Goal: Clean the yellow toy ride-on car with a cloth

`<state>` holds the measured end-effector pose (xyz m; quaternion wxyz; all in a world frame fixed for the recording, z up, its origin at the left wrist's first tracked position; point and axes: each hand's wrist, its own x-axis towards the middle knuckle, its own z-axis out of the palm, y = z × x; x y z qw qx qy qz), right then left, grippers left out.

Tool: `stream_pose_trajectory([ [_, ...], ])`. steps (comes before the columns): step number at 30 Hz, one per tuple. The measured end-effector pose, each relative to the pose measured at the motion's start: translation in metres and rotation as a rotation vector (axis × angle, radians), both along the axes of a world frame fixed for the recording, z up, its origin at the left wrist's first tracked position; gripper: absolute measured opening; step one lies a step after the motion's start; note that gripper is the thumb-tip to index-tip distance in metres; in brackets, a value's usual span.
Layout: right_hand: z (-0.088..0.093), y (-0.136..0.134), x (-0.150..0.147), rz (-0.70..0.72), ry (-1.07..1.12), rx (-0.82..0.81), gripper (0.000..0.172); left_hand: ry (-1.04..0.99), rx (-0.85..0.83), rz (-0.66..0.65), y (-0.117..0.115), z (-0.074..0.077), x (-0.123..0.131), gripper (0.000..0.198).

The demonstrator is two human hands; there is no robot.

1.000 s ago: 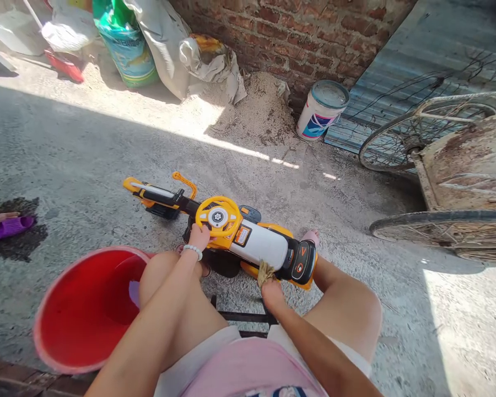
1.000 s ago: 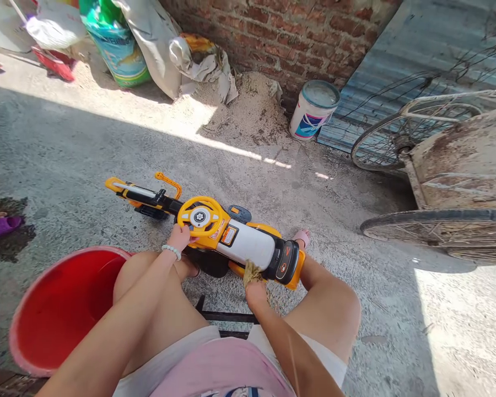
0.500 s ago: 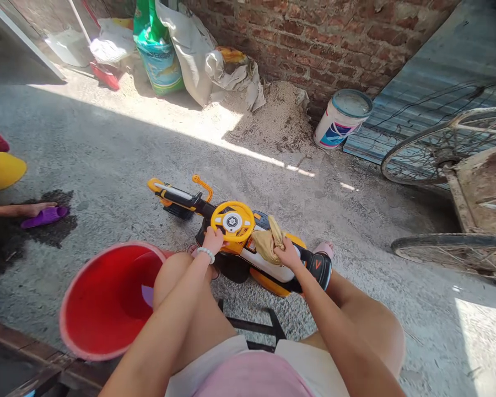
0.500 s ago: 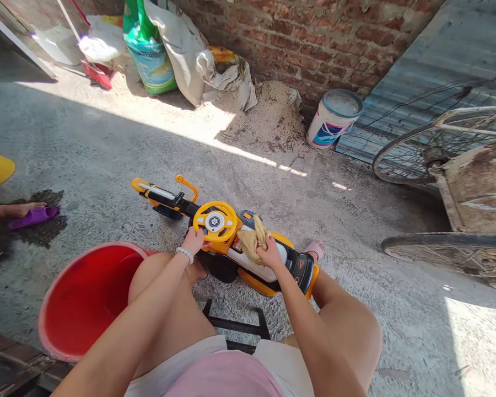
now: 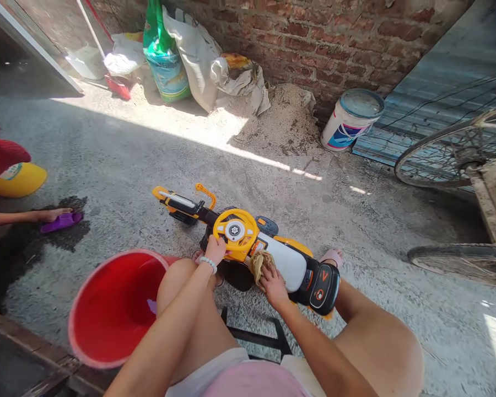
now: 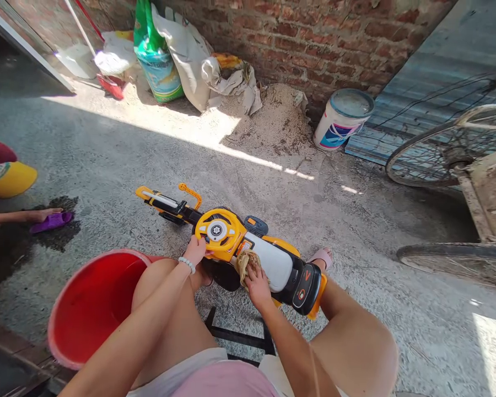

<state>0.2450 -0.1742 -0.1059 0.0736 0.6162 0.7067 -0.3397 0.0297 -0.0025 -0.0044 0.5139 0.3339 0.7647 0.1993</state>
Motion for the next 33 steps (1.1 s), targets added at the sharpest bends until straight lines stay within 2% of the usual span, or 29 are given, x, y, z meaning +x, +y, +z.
stream_pose_trajectory([
  [2,-0.001,-0.020,-0.002,0.013,0.039,-0.044,0.045,-0.007,0.006,-0.005,0.000,0.000,0.000,0.005],
  [3,0.000,-0.027,-0.003,-0.033,0.058,-0.059,0.046,-0.012,0.011,-0.005,0.000,-0.001,0.000,0.005],
  [6,0.012,-0.031,-0.006,-0.379,0.133,-0.068,0.046,-0.029,0.016,-0.012,-0.001,-0.003,-0.001,0.005],
  [8,0.030,-0.014,-0.003,-0.593,0.213,-0.003,0.047,-0.042,0.003,-0.026,-0.001,-0.003,-0.002,0.007],
  [9,0.043,-0.001,-0.001,-0.653,0.256,0.060,0.047,-0.046,-0.006,-0.035,-0.001,-0.004,-0.002,0.008],
  [11,0.073,0.032,0.004,-0.671,0.328,0.243,0.045,-0.050,-0.016,-0.043,-0.001,-0.004,-0.002,0.009],
  [13,0.104,0.070,0.003,-0.600,0.350,0.432,0.044,-0.058,-0.018,-0.035,0.000,-0.003,-0.002,0.010],
  [16,0.139,0.130,-0.015,-0.356,0.300,0.615,0.042,-0.084,-0.012,-0.015,-0.001,-0.002,-0.001,0.012],
  [18,0.151,0.167,-0.037,-0.109,0.226,0.605,0.043,-0.096,-0.010,-0.004,-0.002,-0.003,0.000,0.012],
  [20,0.155,0.198,-0.061,0.132,0.118,0.526,0.044,-0.105,-0.009,0.011,-0.002,-0.005,0.000,0.012],
  [23,0.159,0.231,-0.090,0.370,-0.029,0.375,0.050,-0.113,-0.011,0.027,-0.002,-0.009,0.000,0.011],
  [25,0.163,0.245,-0.100,0.422,-0.089,0.311,0.052,-0.111,-0.008,0.027,-0.002,-0.011,0.000,0.009],
  [28,0.168,0.257,-0.104,0.427,-0.146,0.264,0.049,-0.098,-0.007,0.025,-0.002,-0.014,0.000,0.005],
  [33,0.168,0.260,-0.094,0.331,-0.154,0.288,0.046,-0.110,0.003,0.002,-0.004,-0.020,-0.001,0.002],
])
